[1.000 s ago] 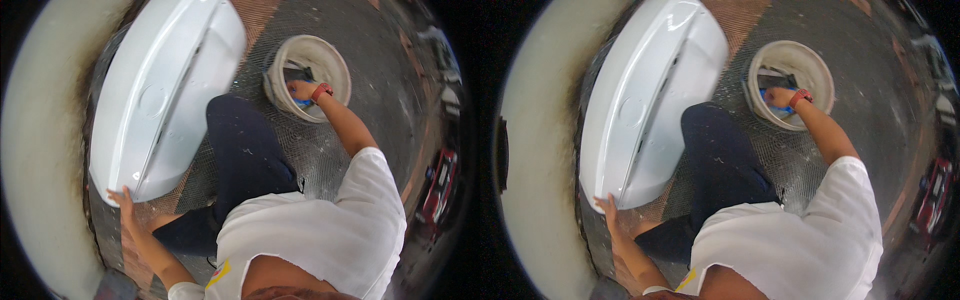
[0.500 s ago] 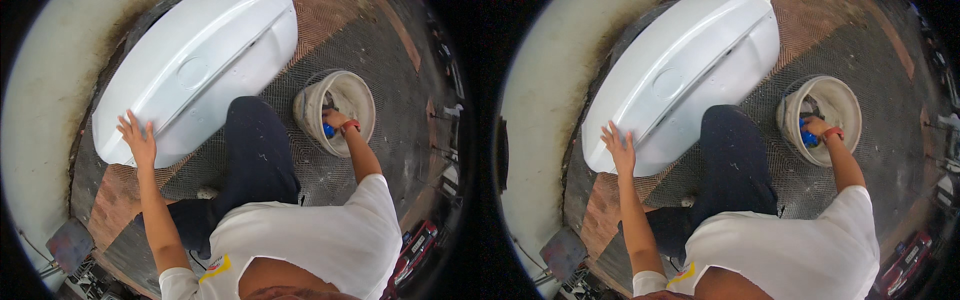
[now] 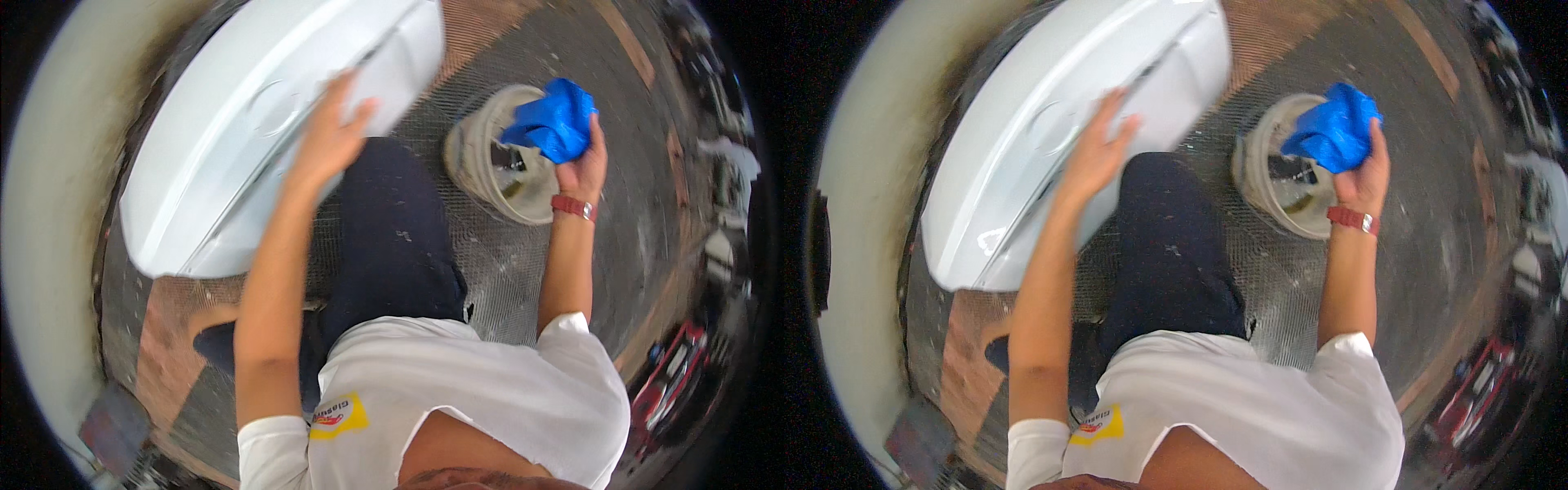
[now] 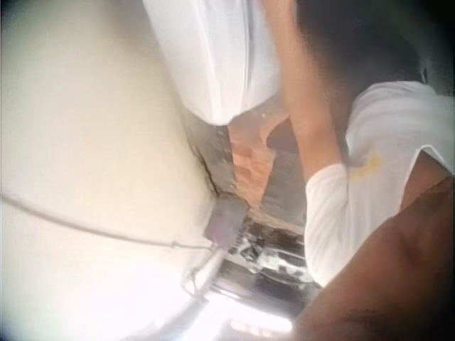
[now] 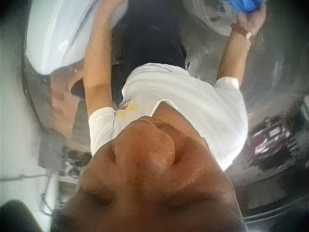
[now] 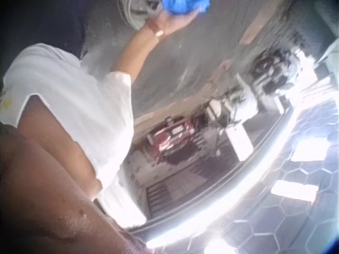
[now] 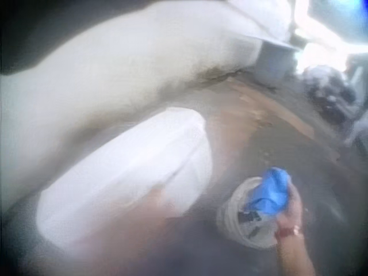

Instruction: The person kneels on the floor and scrubs a white car bumper with a black sponge, then wipes it with a blue cloth. The person repeatedly dips the sponge into a bucket of water and scrubs the surface, then wipes it down with the cloth.

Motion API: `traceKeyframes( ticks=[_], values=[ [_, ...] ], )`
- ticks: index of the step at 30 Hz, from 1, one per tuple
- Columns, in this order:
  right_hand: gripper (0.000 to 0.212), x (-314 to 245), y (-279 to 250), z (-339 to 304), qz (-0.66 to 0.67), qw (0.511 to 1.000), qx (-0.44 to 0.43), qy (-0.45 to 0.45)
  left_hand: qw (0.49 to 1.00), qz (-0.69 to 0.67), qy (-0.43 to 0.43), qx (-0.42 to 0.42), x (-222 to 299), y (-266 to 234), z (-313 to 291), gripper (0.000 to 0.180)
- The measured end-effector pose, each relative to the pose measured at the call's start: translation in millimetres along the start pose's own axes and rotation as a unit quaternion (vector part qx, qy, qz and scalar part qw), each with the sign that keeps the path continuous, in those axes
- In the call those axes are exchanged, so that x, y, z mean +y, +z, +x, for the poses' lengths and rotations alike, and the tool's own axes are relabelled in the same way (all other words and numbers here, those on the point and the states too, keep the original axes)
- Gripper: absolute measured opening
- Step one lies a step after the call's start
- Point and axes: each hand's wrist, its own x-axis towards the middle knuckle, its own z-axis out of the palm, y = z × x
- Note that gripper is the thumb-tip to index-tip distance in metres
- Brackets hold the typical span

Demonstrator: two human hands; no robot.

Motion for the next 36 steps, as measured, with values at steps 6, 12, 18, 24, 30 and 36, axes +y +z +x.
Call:
traceKeyframes(
  ticks=[6, 12, 18, 24, 30, 36],
  values=[
    [0.05, 30.1, 138.2, -26.0, 0.032, 0.975, -0.212, -0.053, 0.755, -0.611, -0.198, -0.128, 95.5, 50.4, 71.1, 0.075],
    [0.047, 126.3, 239.6, -30.8, -0.086, 0.953, -0.241, -0.159, 0.821, -0.566, -0.05, -0.05, 98.9, -14.4, 104.7, 0.068],
    [0.043, 157.1, 299.1, -22.7, 0.04, 0.934, -0.356, 0.011, 0.982, -0.055, 0.034, 0.176, 27.4, -98.1, 78.5, 0.055],
    [0.041, 179.7, 394.6, -98.4, -0.139, 0.922, -0.346, -0.108, 0.951, 0.178, -0.126, 0.22, -98.5, -163.7, -14.2, 0.053],
    [0.061, 280.9, 461.7, -268.2, -0.415, 0.66, -0.518, -0.352, 0.933, 0.267, -0.238, 0.037, -159.3, -216.6, -72.9, 0.059],
    [0.042, 327.7, 477.4, -414.4, -0.348, 0.592, -0.607, -0.4, 0.833, 0.411, -0.353, 0.108, -247.8, -285.4, -200.2, 0.059]
  ],
)
